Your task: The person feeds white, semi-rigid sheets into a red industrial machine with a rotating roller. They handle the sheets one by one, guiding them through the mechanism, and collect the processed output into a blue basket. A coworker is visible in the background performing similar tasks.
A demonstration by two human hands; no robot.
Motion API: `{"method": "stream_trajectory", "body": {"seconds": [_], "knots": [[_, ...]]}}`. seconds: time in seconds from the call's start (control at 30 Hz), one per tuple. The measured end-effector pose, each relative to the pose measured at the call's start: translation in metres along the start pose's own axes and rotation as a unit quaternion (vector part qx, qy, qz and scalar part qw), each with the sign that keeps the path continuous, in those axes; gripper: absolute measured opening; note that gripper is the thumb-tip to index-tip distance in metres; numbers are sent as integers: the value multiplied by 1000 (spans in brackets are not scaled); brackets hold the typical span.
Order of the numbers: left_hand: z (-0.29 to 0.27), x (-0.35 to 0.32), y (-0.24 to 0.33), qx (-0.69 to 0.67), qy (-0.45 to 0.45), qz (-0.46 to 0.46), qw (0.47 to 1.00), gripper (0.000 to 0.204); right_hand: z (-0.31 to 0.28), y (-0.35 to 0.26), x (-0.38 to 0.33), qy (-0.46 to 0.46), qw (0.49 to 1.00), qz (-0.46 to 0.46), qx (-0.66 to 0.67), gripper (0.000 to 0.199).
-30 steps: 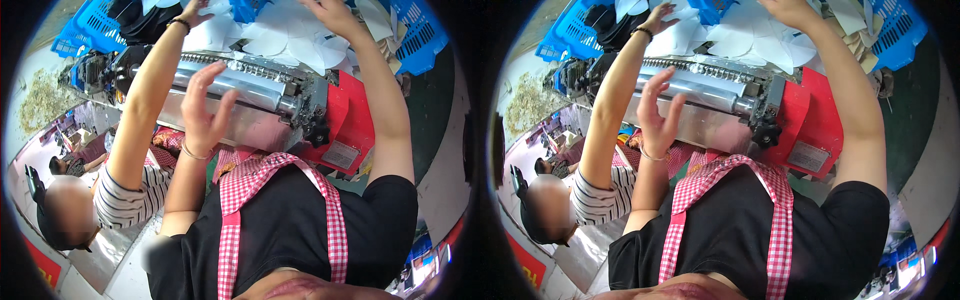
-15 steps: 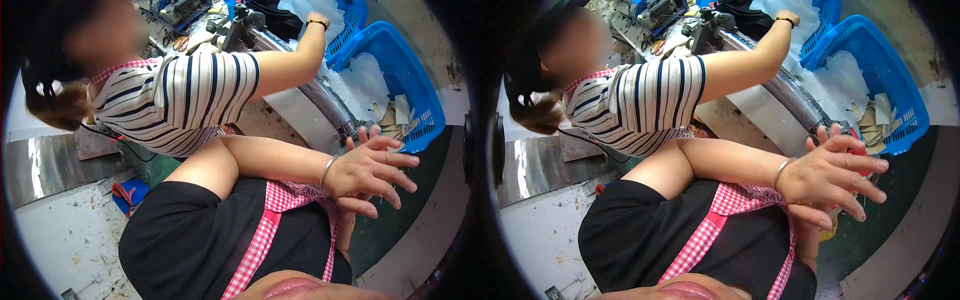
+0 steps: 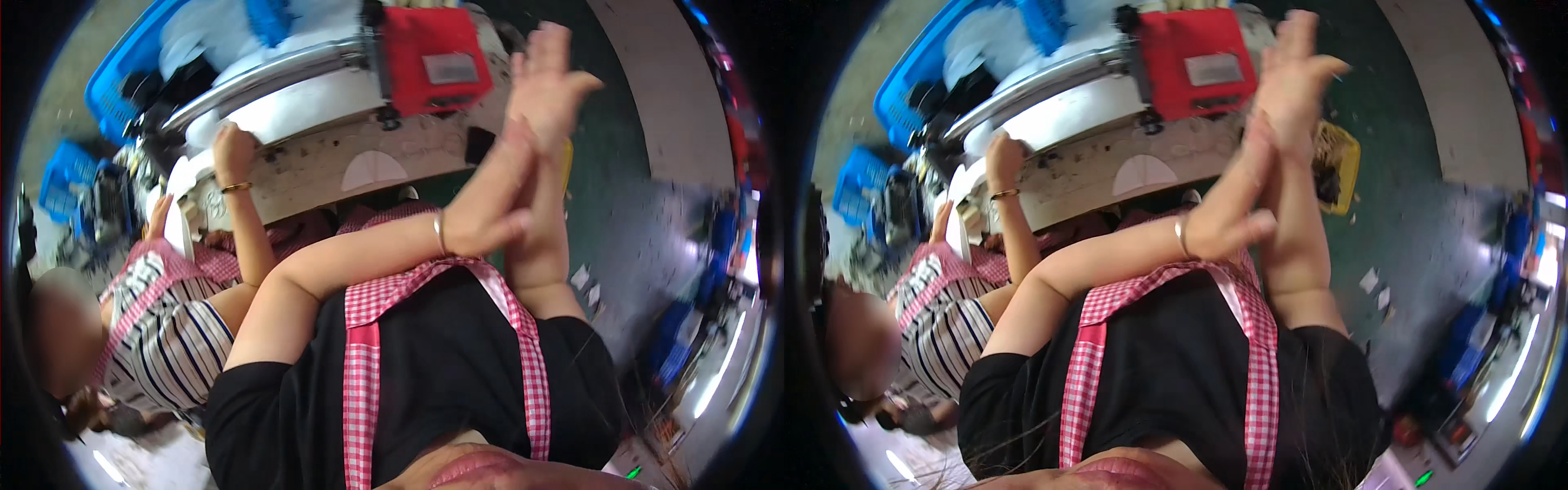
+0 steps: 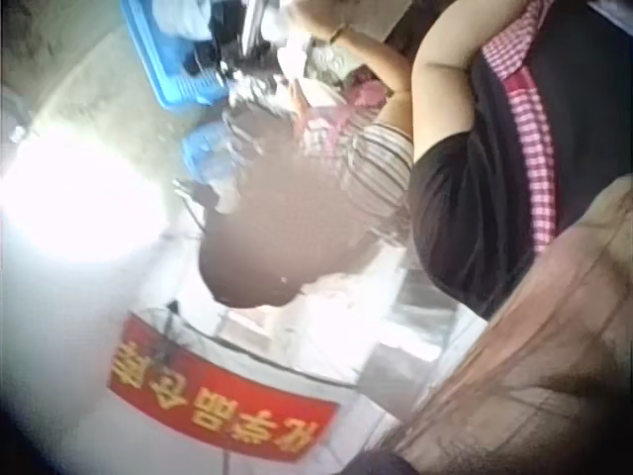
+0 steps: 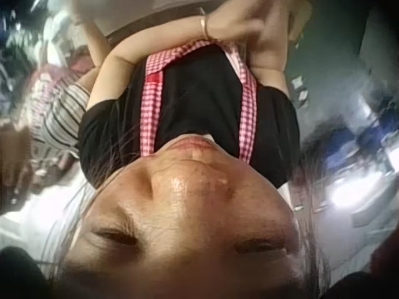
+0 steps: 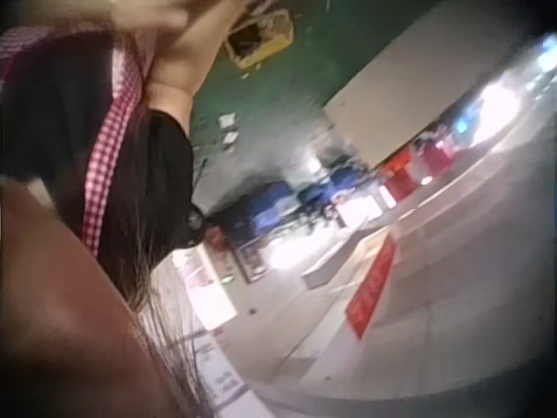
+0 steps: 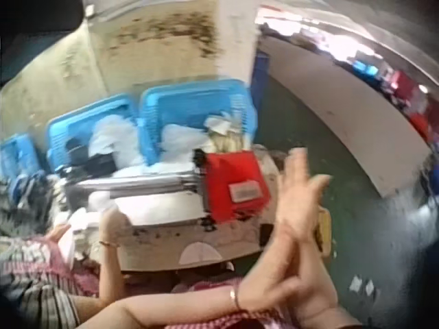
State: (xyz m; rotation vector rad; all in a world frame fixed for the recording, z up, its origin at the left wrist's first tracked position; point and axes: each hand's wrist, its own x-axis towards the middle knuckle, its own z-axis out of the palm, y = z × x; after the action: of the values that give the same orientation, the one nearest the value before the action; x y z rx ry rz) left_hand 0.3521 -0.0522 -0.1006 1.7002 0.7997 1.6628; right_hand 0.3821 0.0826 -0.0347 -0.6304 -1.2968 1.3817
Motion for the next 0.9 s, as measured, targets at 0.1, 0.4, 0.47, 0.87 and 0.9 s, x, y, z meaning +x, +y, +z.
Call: {"method": "stream_trajectory", "body": {"seconds": [0.1, 0.4, 0.47, 0.87, 0.9], "knots": [[-13, 36, -18, -175, 91, -126, 972, 86, -6, 11, -51, -129, 983, -32, -125, 79], [-29, 64, -68, -606, -61, -311, 730, 69, -71, -17, -107, -100, 983, 133, -73, 11], [-6, 61, -62, -563, -56, -340, 751, 63, -87, -21, -108, -100, 977, 159, -98, 11], [63, 60, -36, -101, 315, -162, 930, 57, -107, -22, -110, -278, 958, 64, -34, 71], [67, 61, -32, -102, 314, -149, 932, 57, -107, -15, -106, -284, 958, 46, -21, 75]]}}
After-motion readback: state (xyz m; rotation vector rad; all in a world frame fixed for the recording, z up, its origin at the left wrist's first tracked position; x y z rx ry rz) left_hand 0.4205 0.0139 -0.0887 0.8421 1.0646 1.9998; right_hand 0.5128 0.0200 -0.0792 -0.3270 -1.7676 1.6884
